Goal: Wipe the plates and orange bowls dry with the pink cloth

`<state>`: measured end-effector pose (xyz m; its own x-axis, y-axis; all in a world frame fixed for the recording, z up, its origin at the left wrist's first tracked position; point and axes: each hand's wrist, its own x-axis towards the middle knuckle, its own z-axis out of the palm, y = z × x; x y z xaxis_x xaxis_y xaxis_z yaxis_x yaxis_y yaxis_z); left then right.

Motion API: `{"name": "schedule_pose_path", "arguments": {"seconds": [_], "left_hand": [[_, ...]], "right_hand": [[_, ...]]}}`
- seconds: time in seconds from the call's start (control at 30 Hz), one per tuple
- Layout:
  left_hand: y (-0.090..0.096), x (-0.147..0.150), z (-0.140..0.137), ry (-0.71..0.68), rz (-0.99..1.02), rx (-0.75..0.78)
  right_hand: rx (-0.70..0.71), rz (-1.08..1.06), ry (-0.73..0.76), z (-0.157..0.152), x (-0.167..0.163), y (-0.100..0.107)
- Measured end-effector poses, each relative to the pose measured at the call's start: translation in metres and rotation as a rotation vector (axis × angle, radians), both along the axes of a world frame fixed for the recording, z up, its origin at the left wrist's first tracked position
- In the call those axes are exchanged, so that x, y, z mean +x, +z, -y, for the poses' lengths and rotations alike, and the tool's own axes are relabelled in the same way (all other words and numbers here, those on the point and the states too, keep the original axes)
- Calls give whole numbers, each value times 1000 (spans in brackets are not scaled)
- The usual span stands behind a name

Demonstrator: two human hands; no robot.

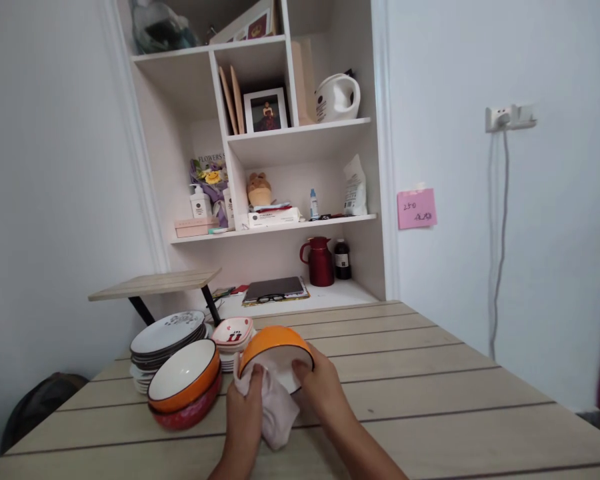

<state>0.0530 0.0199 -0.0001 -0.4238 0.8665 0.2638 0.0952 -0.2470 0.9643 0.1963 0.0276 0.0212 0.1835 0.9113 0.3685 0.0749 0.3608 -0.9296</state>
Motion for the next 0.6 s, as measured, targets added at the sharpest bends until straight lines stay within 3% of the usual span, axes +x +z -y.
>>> {"name": "schedule_pose_path", "arguments": {"seconds": [0.1,0.27,0.43,0.6], "left_hand": [[-3,-1,1,51,-258,7],[-1,1,7,110,-684,-173],[0,0,6,81,-799,-190],[-1,2,3,59,-698,-90]], "right_hand": [[147,146,-96,-4,9,1],[277,294,-147,6,5,7],[254,523,-151,16,1,10],[245,424,-165,11,1,5]]}}
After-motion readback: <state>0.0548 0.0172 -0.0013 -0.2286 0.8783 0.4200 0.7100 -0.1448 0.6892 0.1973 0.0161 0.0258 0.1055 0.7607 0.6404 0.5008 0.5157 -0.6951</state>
